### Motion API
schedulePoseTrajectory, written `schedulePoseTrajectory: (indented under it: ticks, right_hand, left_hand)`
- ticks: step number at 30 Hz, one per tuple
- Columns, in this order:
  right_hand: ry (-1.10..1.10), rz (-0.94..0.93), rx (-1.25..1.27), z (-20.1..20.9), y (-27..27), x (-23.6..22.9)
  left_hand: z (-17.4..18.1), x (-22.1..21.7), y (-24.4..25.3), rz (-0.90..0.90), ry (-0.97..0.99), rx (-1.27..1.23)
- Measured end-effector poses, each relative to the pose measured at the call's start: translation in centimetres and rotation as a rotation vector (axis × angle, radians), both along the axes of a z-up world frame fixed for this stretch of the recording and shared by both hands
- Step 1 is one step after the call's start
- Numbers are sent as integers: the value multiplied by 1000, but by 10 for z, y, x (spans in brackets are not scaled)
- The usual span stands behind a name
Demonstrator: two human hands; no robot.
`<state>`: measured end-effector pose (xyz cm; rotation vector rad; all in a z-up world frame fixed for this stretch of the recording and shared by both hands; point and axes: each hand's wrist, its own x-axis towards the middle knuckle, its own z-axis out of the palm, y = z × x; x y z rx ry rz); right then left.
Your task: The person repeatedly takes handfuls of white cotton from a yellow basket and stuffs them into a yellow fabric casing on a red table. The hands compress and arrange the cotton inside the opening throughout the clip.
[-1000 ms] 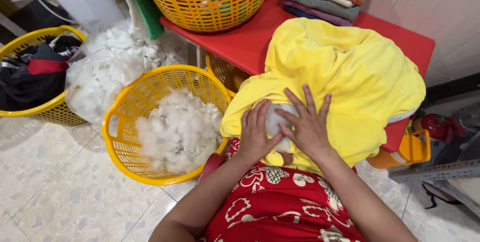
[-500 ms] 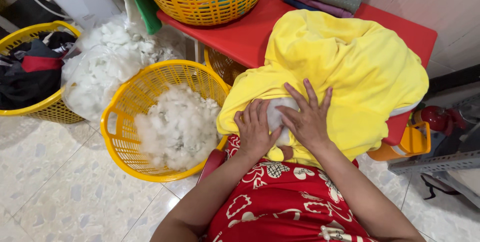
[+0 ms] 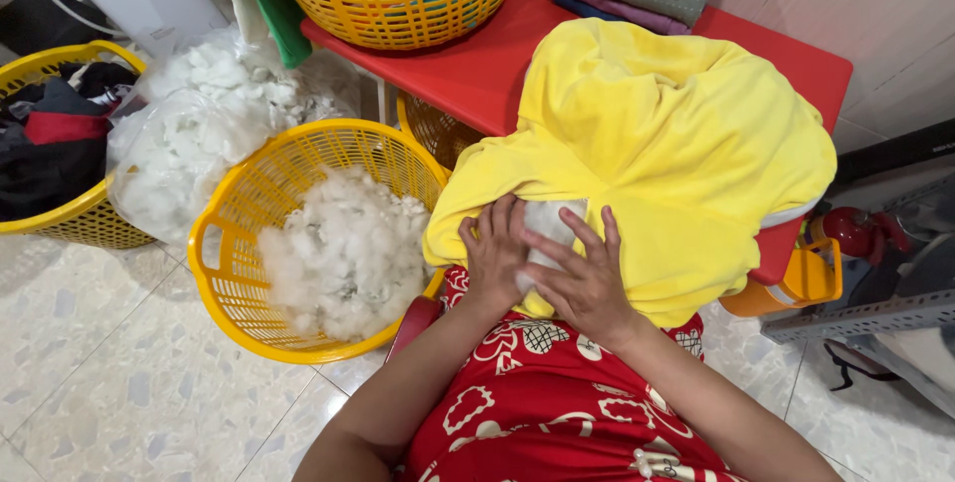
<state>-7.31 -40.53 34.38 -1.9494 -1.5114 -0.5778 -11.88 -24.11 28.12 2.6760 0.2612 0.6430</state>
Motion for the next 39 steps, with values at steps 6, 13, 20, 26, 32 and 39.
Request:
schedulePoseTrajectory:
  ticks: [6, 13, 20, 26, 32, 39]
  right_hand:
    - [-3, -246, 44, 7, -2, 11]
    - [109, -289, 60, 18, -16, 11]
    - [20, -354, -12, 25, -11, 12]
    - [25, -329, -157, 28, 4, 19]
    - [93, -156, -11, 19, 15, 10]
    - [153, 6, -2, 10, 23, -6]
  left_hand:
    - [21, -25, 2, -99, -434, -127]
    - [44, -30, -5, -158, -482, -6]
    - [32, -32, 0, -182, -534, -89]
    - [33, -39, 0, -269, -285, -605]
    - [52, -46, -2, -401, -243, -1019]
    - [46, -65, 5, -409, -206, -1157]
